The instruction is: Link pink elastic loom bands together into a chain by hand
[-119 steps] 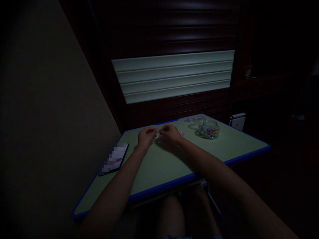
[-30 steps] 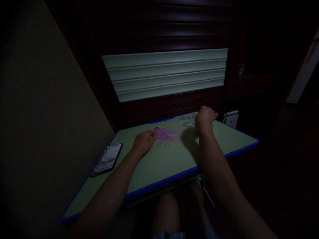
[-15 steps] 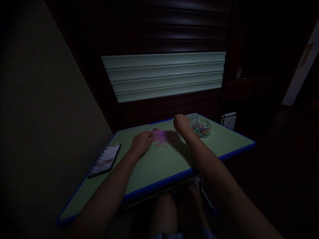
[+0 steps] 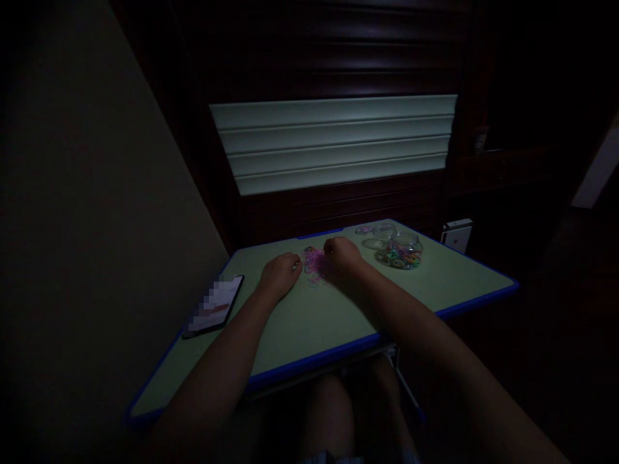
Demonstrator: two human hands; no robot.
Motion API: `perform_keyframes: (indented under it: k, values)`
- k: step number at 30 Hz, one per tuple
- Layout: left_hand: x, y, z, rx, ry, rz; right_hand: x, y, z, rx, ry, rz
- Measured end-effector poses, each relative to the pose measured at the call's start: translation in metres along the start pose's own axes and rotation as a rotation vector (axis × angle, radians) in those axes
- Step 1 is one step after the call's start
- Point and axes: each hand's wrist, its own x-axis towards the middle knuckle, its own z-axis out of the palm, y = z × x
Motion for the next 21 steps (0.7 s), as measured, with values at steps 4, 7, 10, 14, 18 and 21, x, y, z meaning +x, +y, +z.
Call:
perform_keyframes:
  k: [4,7,10,14,18,21]
  values:
    - [0.0,-0.001,0.003,0.009,-0.02,-0.001,0.005,-0.001,0.007,0.006,-0.004,0.012]
    - [0.0,-0.002,0.004,0.002,-0.018,-0.014,0.015,-0.003,0.006,-0.017,-0.014,0.038]
    - [0.0,-0.003,0.006,-0.007,-0.021,-0.007,0.025,-0.008,0.005,-0.083,-0.034,0.036]
    - [0.001,-0.003,0.007,-0.029,-0.035,0.001,0.037,-0.017,0.012,-0.173,-0.069,0.046]
    - [0.001,-0.002,0.007,-0.048,-0.057,-0.027,0.048,-0.021,0.024,-0.215,-0.105,0.099]
    - [0.001,-0.001,0.005,-0.057,-0.049,-0.013,0.056,-0.02,0.031,-0.21,-0.099,0.114]
